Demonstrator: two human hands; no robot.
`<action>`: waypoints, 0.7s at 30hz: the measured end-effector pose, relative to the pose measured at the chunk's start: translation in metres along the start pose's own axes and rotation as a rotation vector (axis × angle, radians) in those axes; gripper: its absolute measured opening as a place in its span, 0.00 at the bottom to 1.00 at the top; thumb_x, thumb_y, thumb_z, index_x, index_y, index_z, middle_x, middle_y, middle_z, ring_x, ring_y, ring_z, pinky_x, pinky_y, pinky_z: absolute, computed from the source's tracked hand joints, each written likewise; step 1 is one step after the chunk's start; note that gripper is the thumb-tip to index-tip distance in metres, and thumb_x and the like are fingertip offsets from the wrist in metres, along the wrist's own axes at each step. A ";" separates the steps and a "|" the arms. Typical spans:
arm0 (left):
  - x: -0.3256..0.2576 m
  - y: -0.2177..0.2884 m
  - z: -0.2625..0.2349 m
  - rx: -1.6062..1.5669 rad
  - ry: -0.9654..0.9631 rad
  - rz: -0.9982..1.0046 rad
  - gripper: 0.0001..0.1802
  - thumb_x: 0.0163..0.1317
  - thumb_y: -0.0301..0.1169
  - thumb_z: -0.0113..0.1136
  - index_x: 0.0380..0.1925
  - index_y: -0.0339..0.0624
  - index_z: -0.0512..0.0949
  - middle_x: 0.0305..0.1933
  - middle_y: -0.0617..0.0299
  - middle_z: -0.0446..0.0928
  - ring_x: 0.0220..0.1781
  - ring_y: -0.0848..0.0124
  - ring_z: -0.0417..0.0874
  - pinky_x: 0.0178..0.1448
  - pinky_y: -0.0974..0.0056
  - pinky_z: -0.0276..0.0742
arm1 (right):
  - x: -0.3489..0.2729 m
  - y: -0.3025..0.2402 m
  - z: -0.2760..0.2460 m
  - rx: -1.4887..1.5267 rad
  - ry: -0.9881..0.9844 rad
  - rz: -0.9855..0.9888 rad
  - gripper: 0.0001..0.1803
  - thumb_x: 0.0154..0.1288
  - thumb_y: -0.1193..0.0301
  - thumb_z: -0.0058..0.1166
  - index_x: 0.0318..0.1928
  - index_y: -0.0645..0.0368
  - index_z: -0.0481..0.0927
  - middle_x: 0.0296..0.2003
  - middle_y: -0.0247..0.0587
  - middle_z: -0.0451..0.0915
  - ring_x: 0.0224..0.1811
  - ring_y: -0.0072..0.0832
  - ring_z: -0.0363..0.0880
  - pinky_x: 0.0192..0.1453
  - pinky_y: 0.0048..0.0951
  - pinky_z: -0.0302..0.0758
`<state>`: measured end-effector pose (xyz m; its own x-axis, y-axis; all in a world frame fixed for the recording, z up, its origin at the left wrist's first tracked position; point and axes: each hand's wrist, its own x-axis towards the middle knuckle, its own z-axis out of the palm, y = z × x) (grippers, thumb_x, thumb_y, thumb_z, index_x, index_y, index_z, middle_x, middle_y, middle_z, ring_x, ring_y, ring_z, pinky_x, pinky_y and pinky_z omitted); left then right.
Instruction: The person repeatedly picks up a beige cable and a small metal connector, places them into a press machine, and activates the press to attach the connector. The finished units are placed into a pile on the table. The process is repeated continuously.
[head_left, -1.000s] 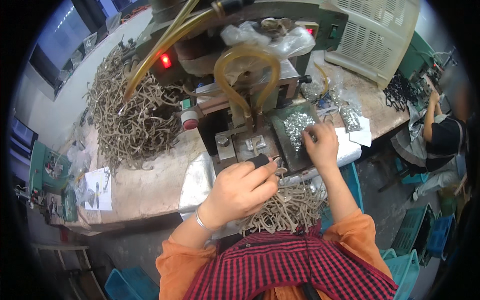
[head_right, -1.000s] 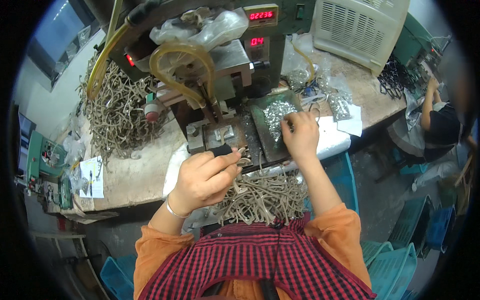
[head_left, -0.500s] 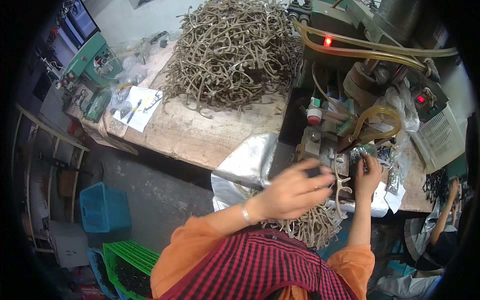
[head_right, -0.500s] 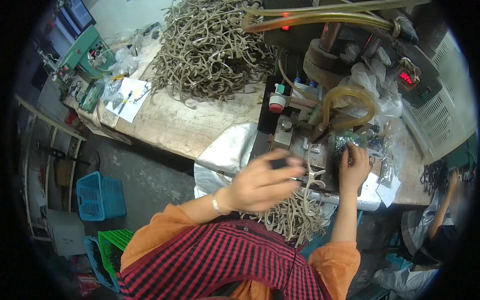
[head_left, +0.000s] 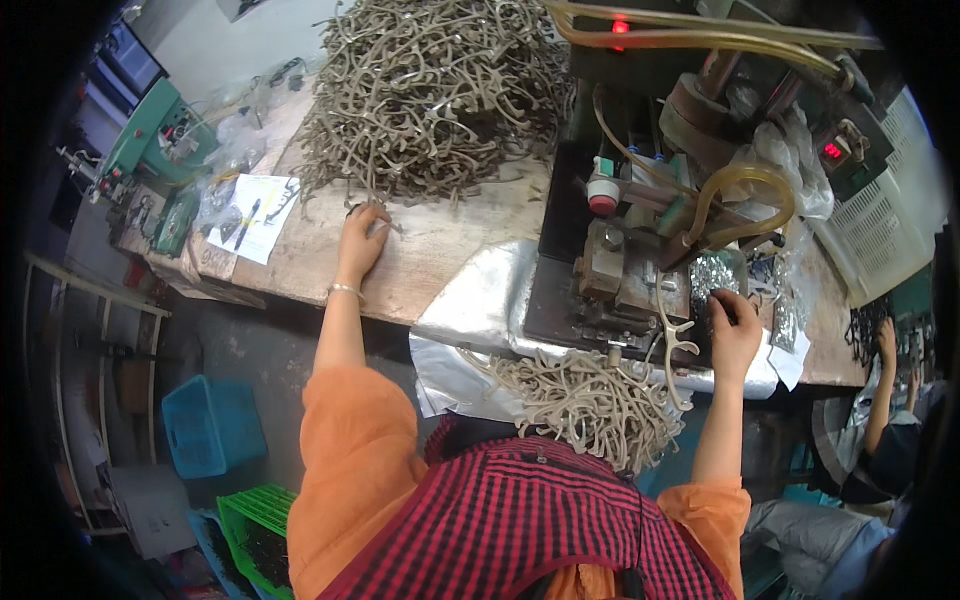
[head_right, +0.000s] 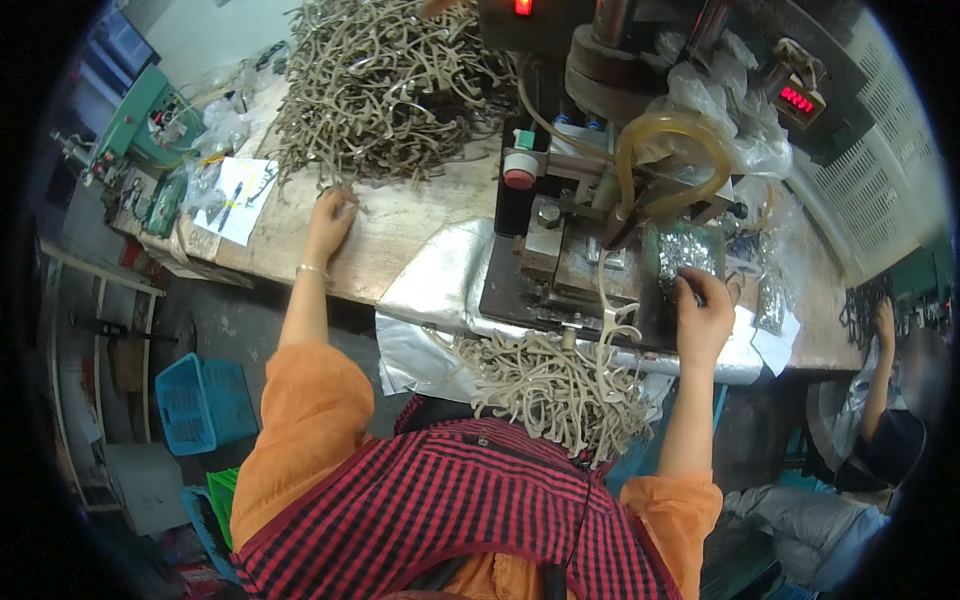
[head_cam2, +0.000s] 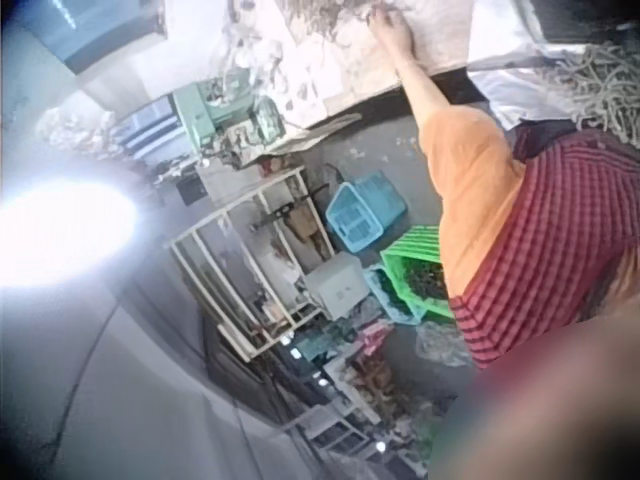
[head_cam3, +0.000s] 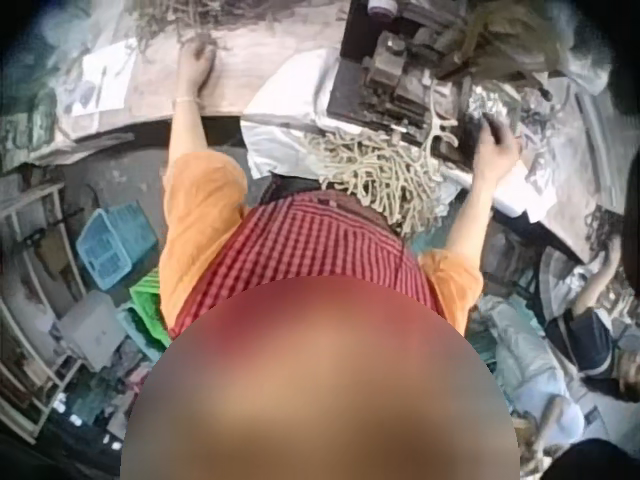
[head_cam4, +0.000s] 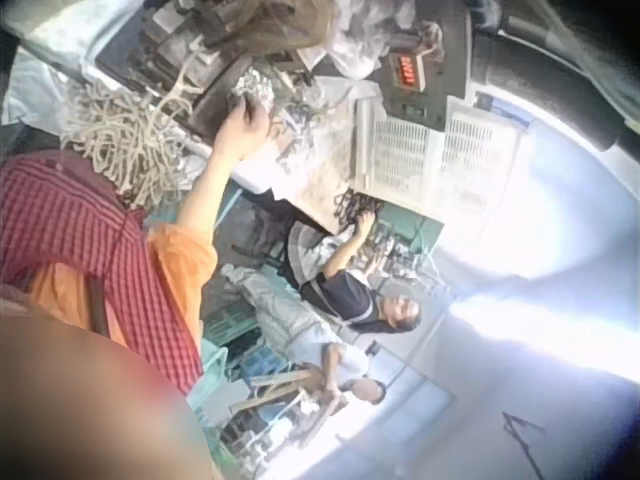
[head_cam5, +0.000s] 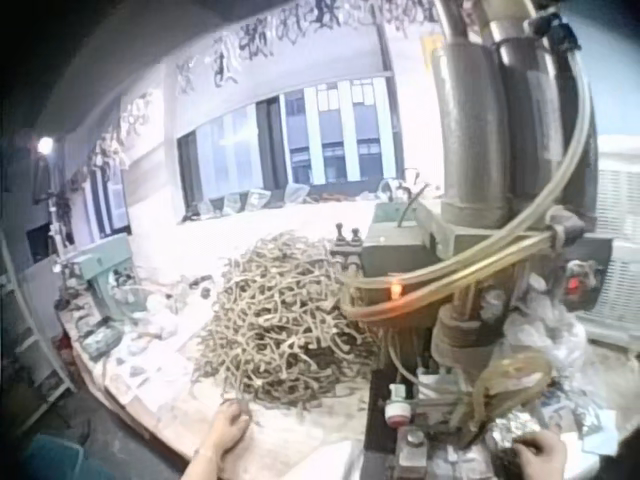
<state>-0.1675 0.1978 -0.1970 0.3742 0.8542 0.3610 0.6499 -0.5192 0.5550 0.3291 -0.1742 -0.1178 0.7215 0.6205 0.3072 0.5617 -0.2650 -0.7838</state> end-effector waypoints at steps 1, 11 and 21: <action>-0.008 0.027 0.004 0.062 0.017 0.021 0.13 0.59 0.21 0.63 0.45 0.40 0.81 0.55 0.51 0.80 0.60 0.47 0.78 0.62 0.51 0.74 | -0.011 0.004 -0.011 -0.064 0.022 -0.022 0.09 0.65 0.78 0.65 0.45 0.63 0.88 0.39 0.40 0.87 0.44 0.26 0.85 0.55 0.27 0.78; -0.014 0.094 0.026 0.251 0.307 -0.018 0.05 0.69 0.27 0.55 0.43 0.41 0.75 0.35 0.45 0.82 0.40 0.41 0.81 0.43 0.43 0.74 | -0.001 -0.101 -0.016 0.207 -0.055 -0.315 0.08 0.60 0.77 0.65 0.41 0.63 0.88 0.40 0.45 0.88 0.44 0.36 0.86 0.52 0.32 0.78; -0.022 0.271 0.012 -0.965 0.101 0.178 0.03 0.78 0.22 0.48 0.47 0.36 0.70 0.47 0.51 0.78 0.41 0.66 0.85 0.47 0.60 0.89 | -0.005 -0.123 0.035 0.760 -0.122 -0.047 0.25 0.64 0.79 0.63 0.60 0.68 0.71 0.40 0.41 0.87 0.46 0.23 0.84 0.57 0.25 0.76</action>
<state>0.0080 0.0385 -0.0637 0.3264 0.7788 0.5357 -0.2459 -0.4773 0.8436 0.2423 -0.1194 -0.0421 0.6291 0.7076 0.3217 0.1260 0.3155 -0.9405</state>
